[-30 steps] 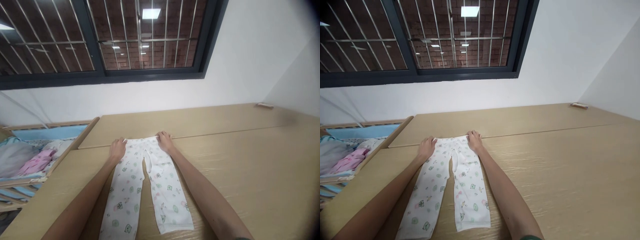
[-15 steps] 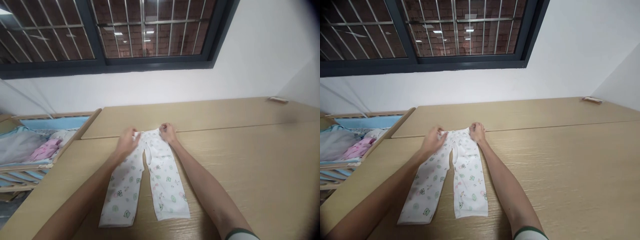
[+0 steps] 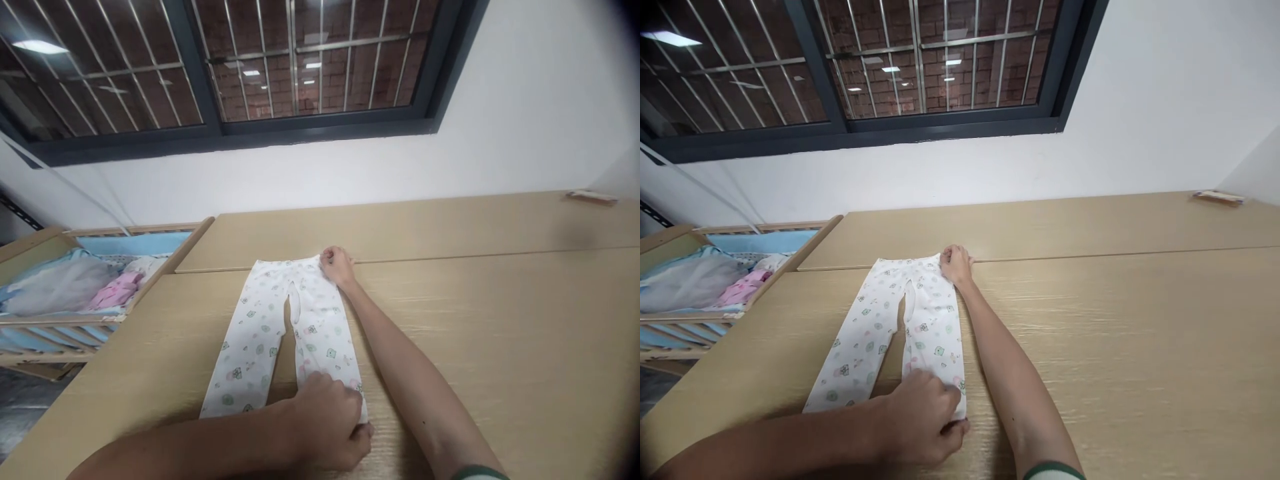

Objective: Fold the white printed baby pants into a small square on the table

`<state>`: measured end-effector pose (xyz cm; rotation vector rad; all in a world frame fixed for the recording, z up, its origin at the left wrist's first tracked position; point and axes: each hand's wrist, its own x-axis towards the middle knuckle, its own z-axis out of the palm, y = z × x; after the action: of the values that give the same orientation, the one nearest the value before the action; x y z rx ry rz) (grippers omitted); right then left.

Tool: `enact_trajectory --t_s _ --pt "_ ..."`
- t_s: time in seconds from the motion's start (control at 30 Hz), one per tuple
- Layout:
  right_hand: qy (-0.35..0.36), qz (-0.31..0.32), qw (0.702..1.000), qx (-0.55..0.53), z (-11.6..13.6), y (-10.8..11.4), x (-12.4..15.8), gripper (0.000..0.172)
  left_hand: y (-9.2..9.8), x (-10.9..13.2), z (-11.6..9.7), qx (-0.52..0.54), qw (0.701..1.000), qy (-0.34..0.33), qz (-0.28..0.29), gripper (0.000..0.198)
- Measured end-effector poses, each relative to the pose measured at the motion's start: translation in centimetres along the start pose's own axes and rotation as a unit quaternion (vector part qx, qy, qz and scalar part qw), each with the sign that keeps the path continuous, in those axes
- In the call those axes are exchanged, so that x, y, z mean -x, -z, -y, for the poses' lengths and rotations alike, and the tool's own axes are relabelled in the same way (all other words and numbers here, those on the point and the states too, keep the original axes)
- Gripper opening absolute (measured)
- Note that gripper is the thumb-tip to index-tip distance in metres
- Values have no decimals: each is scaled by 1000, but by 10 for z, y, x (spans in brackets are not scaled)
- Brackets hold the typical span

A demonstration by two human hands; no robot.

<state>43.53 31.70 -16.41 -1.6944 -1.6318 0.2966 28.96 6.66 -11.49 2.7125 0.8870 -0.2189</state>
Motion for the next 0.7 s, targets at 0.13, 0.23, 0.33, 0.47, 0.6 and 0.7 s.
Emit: enact_trajectory --t_s 0.13,0.23,0.33,0.47,0.6,0.7 --pt "7 21 1000 1 2 1 1 21 12 3 -4 -9 1000 4 3 34" --pt "14 40 999 -2 3 2 1 24 20 -1 -11 -15 999 32 27 37" --pt "14 53 998 -14 3 2 1 31 21 -7 -15 -18 999 26 43 39" --pt "7 73 996 -47 1 4 -3 37 22 1 -5 21 1000 9 6 31" --pt "-11 92 991 -91 13 11 -9 32 32 40 14 152 981 56 -102 26" --pt "-24 108 988 -112 39 15 -11 30 42 76 25 255 946 118 -161 27"
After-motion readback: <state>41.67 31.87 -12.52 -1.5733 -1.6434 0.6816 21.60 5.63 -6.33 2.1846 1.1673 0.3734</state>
